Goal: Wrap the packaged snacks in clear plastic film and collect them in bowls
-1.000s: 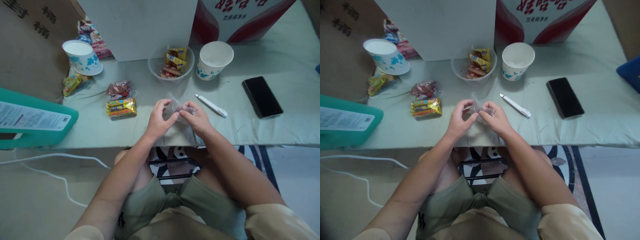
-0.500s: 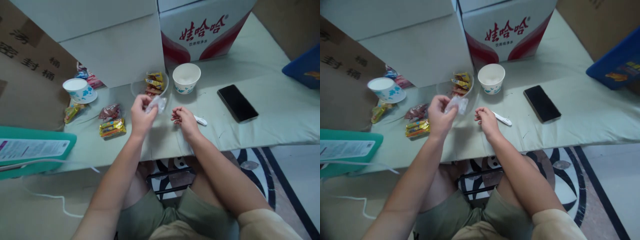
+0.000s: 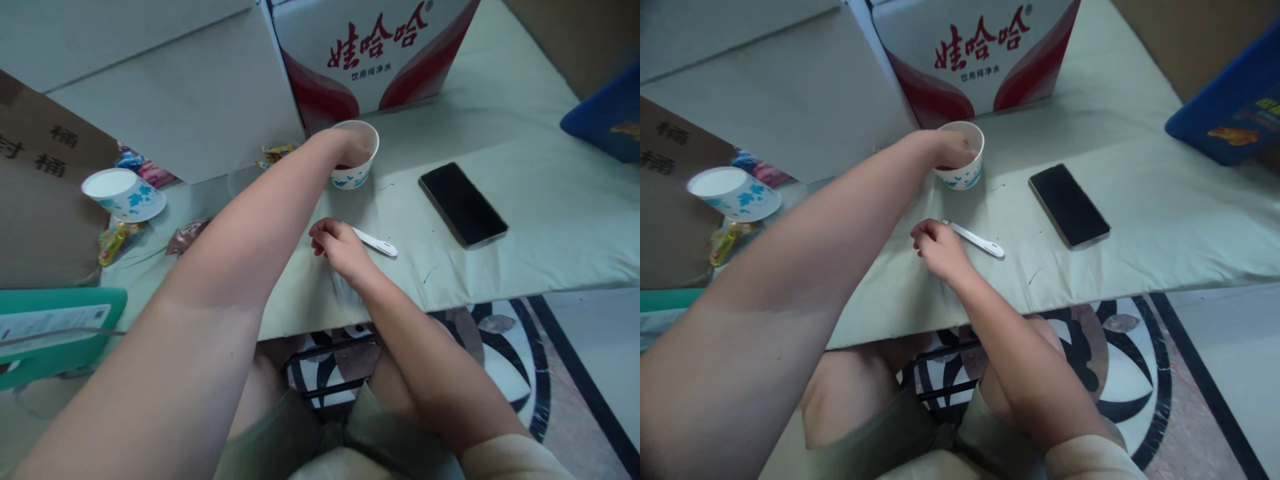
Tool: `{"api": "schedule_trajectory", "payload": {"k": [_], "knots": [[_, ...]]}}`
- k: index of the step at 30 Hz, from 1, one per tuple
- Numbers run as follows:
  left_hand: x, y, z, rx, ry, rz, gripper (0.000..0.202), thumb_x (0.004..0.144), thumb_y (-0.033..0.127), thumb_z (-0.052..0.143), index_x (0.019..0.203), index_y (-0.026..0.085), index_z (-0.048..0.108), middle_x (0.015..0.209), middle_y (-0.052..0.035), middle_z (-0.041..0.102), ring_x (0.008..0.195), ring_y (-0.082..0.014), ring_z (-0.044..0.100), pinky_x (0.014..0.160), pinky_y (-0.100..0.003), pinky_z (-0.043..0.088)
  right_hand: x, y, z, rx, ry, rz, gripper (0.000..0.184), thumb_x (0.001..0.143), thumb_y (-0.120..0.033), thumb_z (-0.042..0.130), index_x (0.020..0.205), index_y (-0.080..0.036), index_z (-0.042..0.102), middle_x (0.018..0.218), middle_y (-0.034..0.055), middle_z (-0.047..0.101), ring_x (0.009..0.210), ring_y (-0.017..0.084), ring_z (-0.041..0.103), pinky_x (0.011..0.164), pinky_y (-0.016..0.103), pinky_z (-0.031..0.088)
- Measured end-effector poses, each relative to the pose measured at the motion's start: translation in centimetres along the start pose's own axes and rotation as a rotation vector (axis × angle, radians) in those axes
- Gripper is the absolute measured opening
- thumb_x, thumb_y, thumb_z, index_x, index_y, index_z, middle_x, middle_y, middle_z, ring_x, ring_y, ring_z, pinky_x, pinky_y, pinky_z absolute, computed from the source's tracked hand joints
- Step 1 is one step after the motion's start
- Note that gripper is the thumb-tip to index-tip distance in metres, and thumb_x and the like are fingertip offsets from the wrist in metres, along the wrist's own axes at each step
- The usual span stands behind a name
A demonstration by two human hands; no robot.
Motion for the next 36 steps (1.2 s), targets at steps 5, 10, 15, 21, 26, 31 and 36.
{"api": "schedule_trajectory", "payload": {"k": [5, 10, 15, 21, 26, 31, 36], "knots": [[-1.4, 5.5, -2.3, 0.447, -0.643, -0.408, 0.033, 0.092, 0.027, 0.055, 0.069, 0.005, 0.065, 0.080, -0.0029, 0.064, 0.102, -0.0300, 0.076, 0.097, -0.053, 0.054, 0.0, 0.0, -0.5, 0.010, 0.011, -0.024, 0.008, 0.081, -0.025, 0.054, 0.074, -0.023, 0.058, 0.065, -0.0022, 0.059, 0.061, 0.014, 0.056, 0.064, 0.030, 0.044], [-5.7, 11.1, -7.8, 0.250, -0.119, -0.044, 0.043, 0.096, 0.029, 0.065, 0.056, 0.018, 0.053, 0.062, 0.0025, 0.050, 0.083, -0.0208, 0.075, 0.092, -0.043, 0.057, -0.2, 0.4, -0.2, 0.081, 0.000, -0.037, 0.006, 0.076, -0.026, 0.053, 0.073, -0.023, 0.057, 0.063, -0.0035, 0.056, 0.060, 0.013, 0.053, 0.063, 0.028, 0.044], [-16.6, 4.8, -13.9, -0.326, 0.402, 0.000, 0.031, 0.102, 0.023, 0.056, 0.071, 0.021, 0.060, 0.054, 0.0057, 0.047, 0.044, -0.0079, 0.042, 0.045, -0.026, 0.034, -0.6, 0.9, 0.8, 0.012, 0.027, -0.046, 0.008, 0.076, -0.029, 0.054, 0.074, -0.022, 0.058, 0.064, -0.0041, 0.056, 0.060, 0.012, 0.053, 0.063, 0.028, 0.042], [-28.3, -6.8, -18.7, 0.145, 0.770, -0.334, 0.012, 0.082, 0.027, 0.072, 0.078, 0.023, 0.062, 0.078, -0.0006, 0.060, 0.079, -0.0178, 0.059, 0.082, -0.036, 0.052, -1.3, 2.5, 2.6, -0.117, -0.006, -0.107, 0.011, 0.077, -0.033, 0.057, 0.079, -0.022, 0.060, 0.065, -0.0043, 0.058, 0.061, 0.012, 0.054, 0.063, 0.029, 0.041], [-32.8, -10.8, -20.8, 0.424, 0.484, -0.621, 0.043, 0.063, 0.034, 0.088, 0.101, 0.029, 0.069, 0.122, -0.0130, 0.058, 0.127, -0.0411, 0.056, 0.110, -0.062, 0.044, -1.2, 3.6, 4.4, -0.235, -0.023, -0.112, 0.014, 0.076, -0.036, 0.057, 0.079, -0.023, 0.061, 0.063, -0.0045, 0.056, 0.060, 0.012, 0.051, 0.061, 0.030, 0.036], [-34.4, -10.9, -20.9, 0.477, 0.118, -0.596, 0.072, 0.059, 0.029, 0.090, 0.126, 0.033, 0.065, 0.149, -0.0184, 0.045, 0.145, -0.0540, 0.039, 0.116, -0.073, 0.034, -1.2, 3.6, 6.0, -0.341, -0.038, -0.139, 0.011, 0.077, -0.033, 0.056, 0.078, -0.023, 0.062, 0.062, -0.0040, 0.056, 0.059, 0.013, 0.049, 0.059, 0.030, 0.035], [-35.4, -10.2, -21.6, 0.404, 0.115, -0.521, 0.069, 0.058, 0.019, 0.085, 0.123, 0.036, 0.070, 0.146, -0.0131, 0.050, 0.141, -0.0485, 0.045, 0.117, -0.068, 0.038, -1.6, 3.9, 6.0, -0.463, -0.033, -0.172, 0.012, 0.079, -0.034, 0.056, 0.079, -0.023, 0.063, 0.059, -0.0041, 0.053, 0.057, 0.014, 0.046, 0.059, 0.031, 0.034]]}}
Point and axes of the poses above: each hand's wrist, its own x-axis towards the middle knuckle, its own z-axis out of the palm, y = z × x, the point moved 2 cm from there along x, towards the middle knuckle
